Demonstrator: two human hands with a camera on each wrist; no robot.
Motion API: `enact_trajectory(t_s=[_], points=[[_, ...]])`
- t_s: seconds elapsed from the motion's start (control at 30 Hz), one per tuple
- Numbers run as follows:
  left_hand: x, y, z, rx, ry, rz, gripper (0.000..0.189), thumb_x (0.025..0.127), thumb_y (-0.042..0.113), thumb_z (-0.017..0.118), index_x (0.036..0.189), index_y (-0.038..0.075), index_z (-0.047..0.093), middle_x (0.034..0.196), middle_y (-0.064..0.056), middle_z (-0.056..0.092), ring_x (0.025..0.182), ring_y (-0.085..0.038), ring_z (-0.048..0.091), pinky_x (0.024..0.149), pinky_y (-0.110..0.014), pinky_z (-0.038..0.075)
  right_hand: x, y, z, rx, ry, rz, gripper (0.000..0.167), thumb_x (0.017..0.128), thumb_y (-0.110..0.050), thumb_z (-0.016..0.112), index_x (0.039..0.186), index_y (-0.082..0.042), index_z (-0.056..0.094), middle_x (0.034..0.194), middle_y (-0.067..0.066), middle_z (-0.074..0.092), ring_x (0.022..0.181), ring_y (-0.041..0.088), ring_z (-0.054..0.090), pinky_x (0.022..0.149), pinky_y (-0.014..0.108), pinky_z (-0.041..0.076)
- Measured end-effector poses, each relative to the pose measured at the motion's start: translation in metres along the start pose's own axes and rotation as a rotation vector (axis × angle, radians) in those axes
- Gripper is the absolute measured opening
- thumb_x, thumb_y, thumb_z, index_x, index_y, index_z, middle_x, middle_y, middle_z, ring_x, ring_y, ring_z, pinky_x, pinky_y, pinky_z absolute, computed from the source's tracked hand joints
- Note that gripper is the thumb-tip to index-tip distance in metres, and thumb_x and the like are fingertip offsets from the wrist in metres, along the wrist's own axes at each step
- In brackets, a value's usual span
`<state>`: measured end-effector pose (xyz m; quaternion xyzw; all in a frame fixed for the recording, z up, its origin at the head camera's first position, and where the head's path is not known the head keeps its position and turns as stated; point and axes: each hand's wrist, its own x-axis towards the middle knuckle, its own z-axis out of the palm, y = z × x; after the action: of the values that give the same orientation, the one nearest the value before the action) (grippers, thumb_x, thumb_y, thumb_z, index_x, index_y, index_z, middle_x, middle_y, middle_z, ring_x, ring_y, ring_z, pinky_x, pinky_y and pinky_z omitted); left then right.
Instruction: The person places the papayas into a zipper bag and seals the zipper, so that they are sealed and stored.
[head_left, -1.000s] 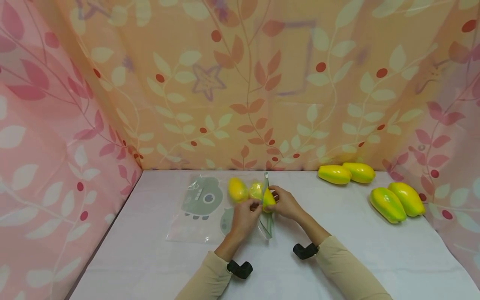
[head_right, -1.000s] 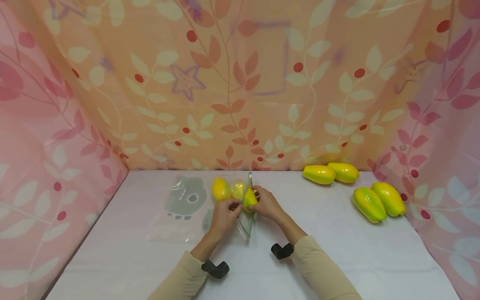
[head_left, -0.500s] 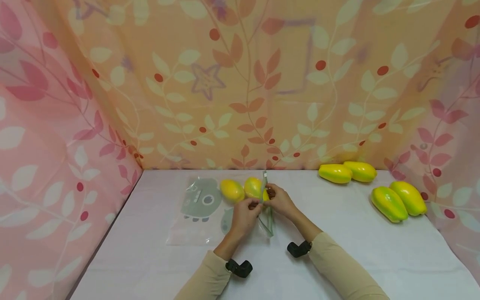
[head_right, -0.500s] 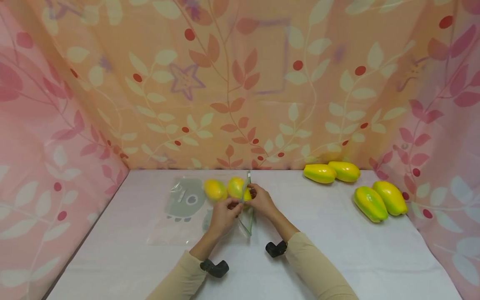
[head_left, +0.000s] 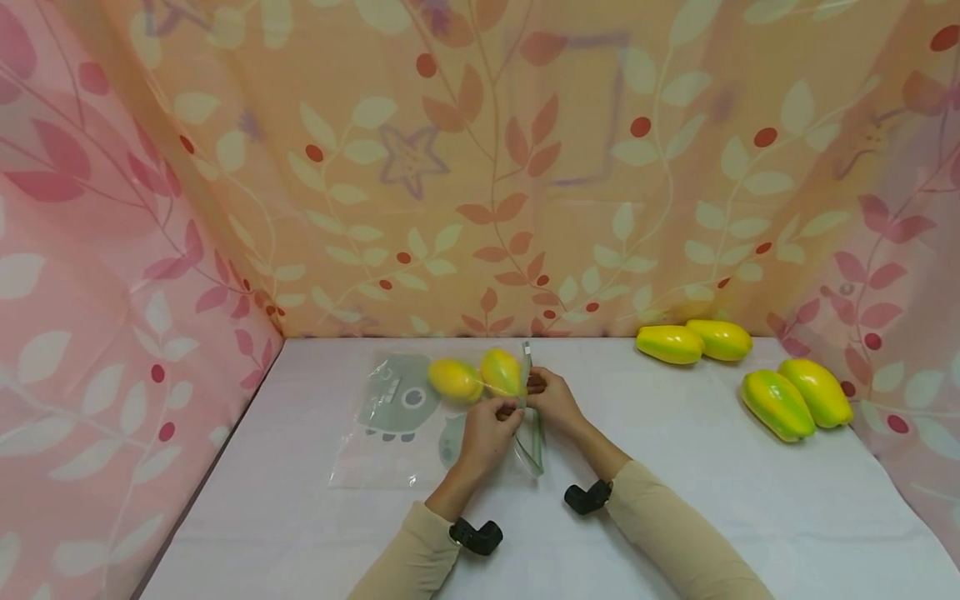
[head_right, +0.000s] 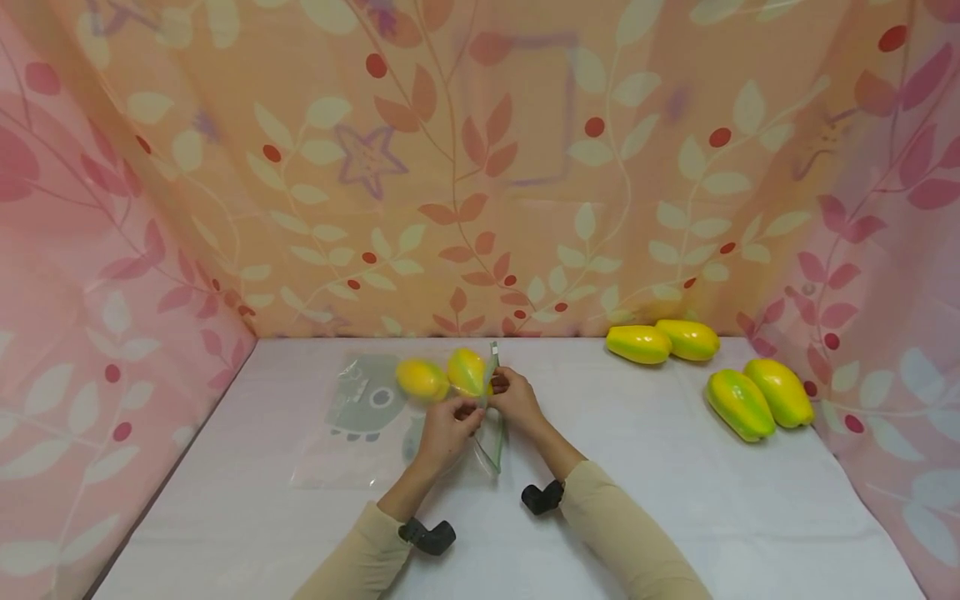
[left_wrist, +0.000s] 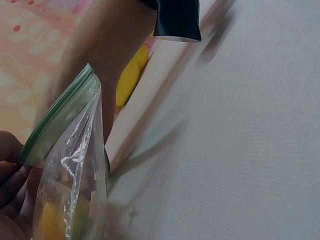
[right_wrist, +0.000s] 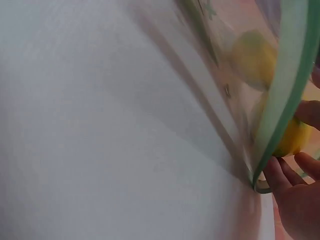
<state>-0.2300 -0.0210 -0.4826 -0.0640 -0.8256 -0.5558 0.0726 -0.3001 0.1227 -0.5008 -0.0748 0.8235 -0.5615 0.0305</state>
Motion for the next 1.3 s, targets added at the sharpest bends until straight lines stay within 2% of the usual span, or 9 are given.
enact_trajectory(t_s=[0.1, 0.23, 0.5, 0.6, 0.9, 1.3], points=[[0.000, -0.001, 0.000, -0.009, -0.003, -0.007, 0.015, 0.088, 0.009, 0.069, 0.097, -0.002, 0.073, 0.085, -0.010, 0.072, 0.072, -0.009, 0.062, 0.061, -0.016, 0.052, 0.001, 0.002, 0.004, 0.026, -0.006, -0.002, 0.047, 0.082, 0.000, 0.067, 0.127, 0.008, 0.056, 0.112, 0.026, 0.066, 0.103, 0.034, 0.065, 0.090, 0.041, 0.054], [0.001, -0.003, -0.001, 0.009, -0.006, -0.020, 0.015, 0.089, 0.011, 0.069, 0.098, 0.000, 0.073, 0.087, -0.008, 0.072, 0.073, -0.008, 0.061, 0.063, -0.016, 0.051, -0.001, -0.001, 0.002, 0.006, -0.018, 0.016, 0.049, 0.083, -0.002, 0.069, 0.128, 0.007, 0.055, 0.113, 0.025, 0.065, 0.104, 0.034, 0.065, 0.090, 0.041, 0.055], [0.002, -0.001, -0.004, 0.005, 0.017, -0.007, 0.017, 0.088, 0.012, 0.069, 0.097, -0.001, 0.073, 0.086, -0.010, 0.073, 0.073, -0.010, 0.062, 0.062, -0.017, 0.051, -0.011, -0.009, -0.016, -0.051, -0.068, 0.032, 0.058, 0.084, -0.016, 0.075, 0.133, 0.003, 0.052, 0.120, 0.023, 0.063, 0.108, 0.034, 0.064, 0.090, 0.039, 0.055], [0.002, 0.000, -0.004, -0.004, 0.024, -0.007, 0.017, 0.087, 0.012, 0.070, 0.096, -0.001, 0.073, 0.085, -0.011, 0.073, 0.072, -0.010, 0.062, 0.063, -0.017, 0.051, -0.016, -0.010, -0.026, -0.078, -0.056, 0.040, 0.058, 0.082, -0.020, 0.077, 0.132, 0.000, 0.055, 0.117, 0.020, 0.065, 0.105, 0.030, 0.064, 0.087, 0.038, 0.056], [0.000, -0.001, -0.005, -0.012, 0.008, -0.031, 0.016, 0.088, 0.012, 0.070, 0.096, -0.001, 0.073, 0.085, -0.011, 0.072, 0.072, -0.009, 0.058, 0.065, -0.015, 0.049, -0.023, -0.002, -0.046, -0.153, -0.034, 0.046, 0.054, 0.085, -0.022, 0.075, 0.130, 0.001, 0.056, 0.118, 0.021, 0.065, 0.104, 0.029, 0.062, 0.085, 0.036, 0.055], [0.000, -0.001, -0.008, -0.004, -0.005, 0.020, 0.016, 0.086, 0.011, 0.070, 0.095, -0.003, 0.072, 0.086, -0.012, 0.072, 0.074, -0.012, 0.062, 0.066, -0.017, 0.051, -0.032, -0.005, -0.071, -0.238, -0.016, 0.039, 0.057, 0.086, -0.024, 0.073, 0.134, 0.001, 0.054, 0.123, 0.022, 0.062, 0.110, 0.033, 0.059, 0.091, 0.043, 0.052]])
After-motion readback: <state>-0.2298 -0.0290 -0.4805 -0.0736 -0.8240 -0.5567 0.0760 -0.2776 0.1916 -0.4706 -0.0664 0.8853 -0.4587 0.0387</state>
